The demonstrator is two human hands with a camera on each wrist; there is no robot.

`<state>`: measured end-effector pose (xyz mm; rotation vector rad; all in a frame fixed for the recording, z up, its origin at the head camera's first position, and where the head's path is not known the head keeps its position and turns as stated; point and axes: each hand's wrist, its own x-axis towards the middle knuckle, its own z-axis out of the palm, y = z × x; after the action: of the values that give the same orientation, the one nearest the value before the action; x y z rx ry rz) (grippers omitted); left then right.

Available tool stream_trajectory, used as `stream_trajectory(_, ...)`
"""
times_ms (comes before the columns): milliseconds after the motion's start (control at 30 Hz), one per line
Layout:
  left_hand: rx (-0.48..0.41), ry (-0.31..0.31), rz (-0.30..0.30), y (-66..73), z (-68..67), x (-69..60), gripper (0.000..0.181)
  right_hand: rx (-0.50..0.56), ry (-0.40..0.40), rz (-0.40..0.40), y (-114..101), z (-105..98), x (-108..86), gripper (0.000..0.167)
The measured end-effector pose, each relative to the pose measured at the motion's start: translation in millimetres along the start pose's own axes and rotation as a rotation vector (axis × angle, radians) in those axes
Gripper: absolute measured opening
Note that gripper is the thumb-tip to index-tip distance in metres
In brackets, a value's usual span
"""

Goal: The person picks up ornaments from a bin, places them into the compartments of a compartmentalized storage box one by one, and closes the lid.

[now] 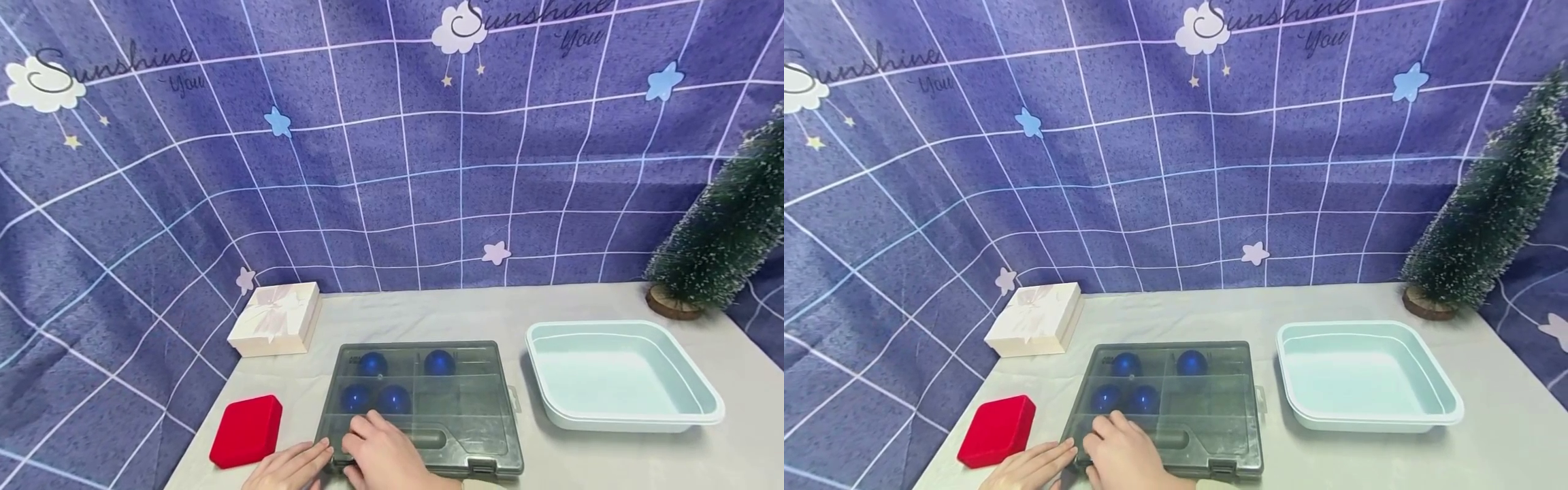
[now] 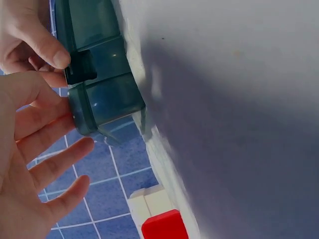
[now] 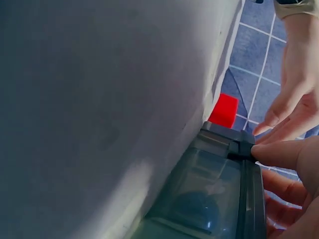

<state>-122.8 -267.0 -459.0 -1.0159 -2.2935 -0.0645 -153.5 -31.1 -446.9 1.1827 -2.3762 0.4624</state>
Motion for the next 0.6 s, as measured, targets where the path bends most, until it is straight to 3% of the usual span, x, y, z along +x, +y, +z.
stream_trajectory(133,0.004,-0.009,-0.004,-0.5,-1.2,-0.9,0.038,-0.077,0.001,-0.026,-5,1,3.9,0.019)
stream_trajectory(300,0.024,0.003,0.0,-2.0,-3.3,0.7,0.055,-0.079,-0.017,-0.025,-11,2,7.8,0.015)
stream_trajectory(433,0.059,-0.027,-0.042,1.1,-5.0,8.4,0.02,-0.086,-0.04,-0.028,-9,-2,7.7,0.013)
stream_trajectory(600,0.045,-0.071,-0.124,3.4,-8.6,26.7,0.022,-0.049,-0.162,-0.044,-1,-17,6.0,0.009)
